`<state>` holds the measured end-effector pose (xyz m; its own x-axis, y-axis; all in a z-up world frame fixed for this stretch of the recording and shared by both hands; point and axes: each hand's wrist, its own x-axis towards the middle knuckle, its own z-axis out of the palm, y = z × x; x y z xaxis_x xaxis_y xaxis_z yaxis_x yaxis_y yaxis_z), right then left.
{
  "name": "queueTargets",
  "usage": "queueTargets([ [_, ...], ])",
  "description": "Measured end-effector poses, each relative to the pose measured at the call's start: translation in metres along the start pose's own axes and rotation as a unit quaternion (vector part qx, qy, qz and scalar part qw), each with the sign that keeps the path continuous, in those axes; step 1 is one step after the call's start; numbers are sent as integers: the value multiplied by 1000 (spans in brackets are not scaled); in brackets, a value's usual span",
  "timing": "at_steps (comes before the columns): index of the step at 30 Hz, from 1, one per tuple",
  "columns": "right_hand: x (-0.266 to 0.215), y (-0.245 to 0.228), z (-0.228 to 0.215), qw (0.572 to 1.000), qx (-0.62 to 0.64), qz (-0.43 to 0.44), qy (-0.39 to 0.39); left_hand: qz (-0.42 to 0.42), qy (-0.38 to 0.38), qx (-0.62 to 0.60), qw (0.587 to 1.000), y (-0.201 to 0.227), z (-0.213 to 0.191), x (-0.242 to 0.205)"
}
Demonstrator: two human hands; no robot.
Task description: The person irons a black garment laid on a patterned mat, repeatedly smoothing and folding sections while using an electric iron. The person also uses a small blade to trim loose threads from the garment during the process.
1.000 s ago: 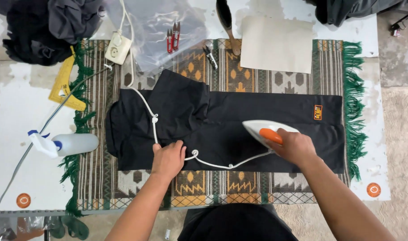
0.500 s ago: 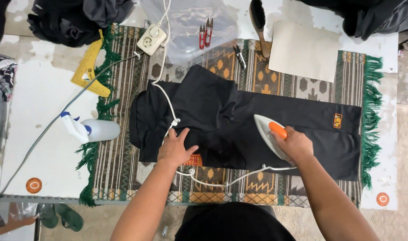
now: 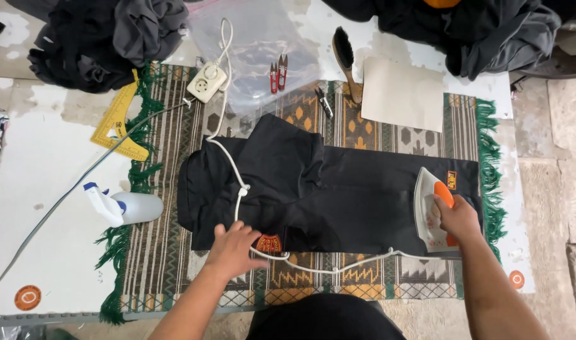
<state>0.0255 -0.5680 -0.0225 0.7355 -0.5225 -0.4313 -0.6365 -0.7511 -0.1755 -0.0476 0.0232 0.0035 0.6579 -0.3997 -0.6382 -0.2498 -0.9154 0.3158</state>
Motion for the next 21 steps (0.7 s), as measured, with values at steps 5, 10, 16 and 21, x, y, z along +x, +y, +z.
queueTargets([
  [5,-89,-103,-103,990,120,-21,-69,12,45,47,998,-17,19,12],
  [10,-87,-105,-117,980,103,-68,-158,-45,-15,-117,992,23,-100,26],
  [16,-42,-100,-120,961,231,-98,-115,-175,236,-209,933,42,-201,115],
  [21,68,-68,-73,883,406,-236,-23,-148,659,-343,653,47,-256,181],
])
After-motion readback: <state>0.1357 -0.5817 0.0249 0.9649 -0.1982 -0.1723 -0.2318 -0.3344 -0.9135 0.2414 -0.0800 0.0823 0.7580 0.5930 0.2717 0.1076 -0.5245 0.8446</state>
